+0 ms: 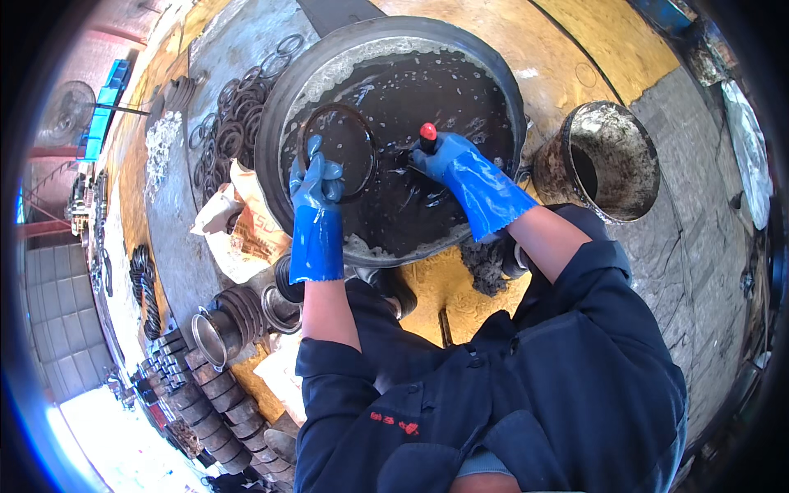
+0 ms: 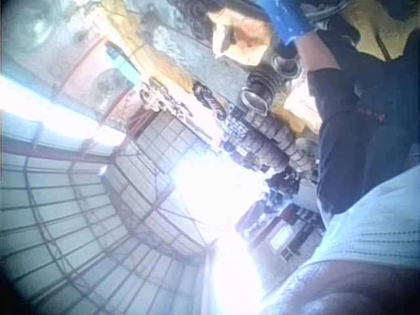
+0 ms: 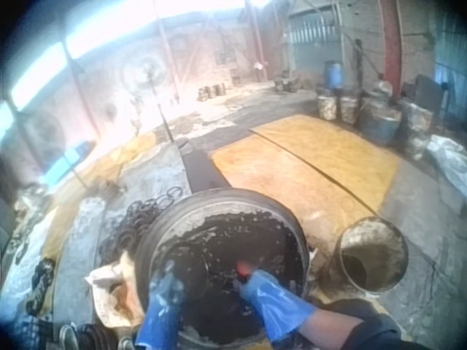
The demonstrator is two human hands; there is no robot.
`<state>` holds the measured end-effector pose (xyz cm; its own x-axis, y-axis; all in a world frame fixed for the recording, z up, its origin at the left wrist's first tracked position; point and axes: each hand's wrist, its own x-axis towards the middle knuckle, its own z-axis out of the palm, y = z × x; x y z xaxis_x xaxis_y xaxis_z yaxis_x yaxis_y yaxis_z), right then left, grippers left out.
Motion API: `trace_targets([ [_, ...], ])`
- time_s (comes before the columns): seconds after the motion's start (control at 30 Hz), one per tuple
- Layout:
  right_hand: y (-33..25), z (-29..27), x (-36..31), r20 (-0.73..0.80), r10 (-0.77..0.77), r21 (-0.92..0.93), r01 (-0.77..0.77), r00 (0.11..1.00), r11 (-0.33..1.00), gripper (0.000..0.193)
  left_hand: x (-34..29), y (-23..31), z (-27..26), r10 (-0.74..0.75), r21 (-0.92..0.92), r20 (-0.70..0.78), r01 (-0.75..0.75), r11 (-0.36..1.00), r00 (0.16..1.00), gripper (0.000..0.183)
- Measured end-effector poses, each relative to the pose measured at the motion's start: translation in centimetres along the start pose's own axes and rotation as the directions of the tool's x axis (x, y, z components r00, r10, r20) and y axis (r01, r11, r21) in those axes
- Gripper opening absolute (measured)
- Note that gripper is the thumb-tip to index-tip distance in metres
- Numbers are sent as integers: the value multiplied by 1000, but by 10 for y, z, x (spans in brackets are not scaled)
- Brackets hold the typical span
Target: The person uses a brush to apply liquid to circular metal rings and components within a large drum, rinsing or coating them one by one.
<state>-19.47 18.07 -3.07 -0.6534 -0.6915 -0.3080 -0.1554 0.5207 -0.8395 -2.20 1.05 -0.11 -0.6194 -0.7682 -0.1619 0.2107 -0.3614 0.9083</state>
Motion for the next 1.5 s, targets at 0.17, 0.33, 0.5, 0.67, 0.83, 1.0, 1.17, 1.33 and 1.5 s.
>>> trace_targets([
  [0.17,-25,18,-12,199,-112,750,-78,973,657,28,2,-2,-6,7,61,26,-8,998,1000,34],
  [0.33,-11,23,-6,238,-193,355,99,952,930,25,-2,-1,6,41,34,62,-43,999,997,33],
  [0.5,-14,18,-4,-53,-377,-354,335,925,873,30,-7,-6,9,-91,39,87,88,995,992,34],
  [0.67,10,17,15,-404,-502,-238,442,765,865,30,-3,-6,-1,-147,-4,-14,147,989,989,34],
  [0.83,11,-2,18,-211,-92,-121,67,973,990,31,4,-1,-16,-102,-49,-16,101,994,995,39],
  [1.0,-12,-8,-3,154,-194,552,79,969,830,23,4,0,-12,-110,-92,2,110,990,994,37],
  [1.17,-17,0,-18,265,-259,154,224,929,962,24,5,2,-10,-99,-122,139,116,986,985,37],
  [1.33,-12,-3,3,-129,-479,-68,474,868,878,24,4,2,-14,-136,-221,315,212,952,939,37],
  [1.5,15,-1,31,-310,-230,360,337,923,870,19,-1,0,-3,-195,-93,223,220,971,955,38],
])
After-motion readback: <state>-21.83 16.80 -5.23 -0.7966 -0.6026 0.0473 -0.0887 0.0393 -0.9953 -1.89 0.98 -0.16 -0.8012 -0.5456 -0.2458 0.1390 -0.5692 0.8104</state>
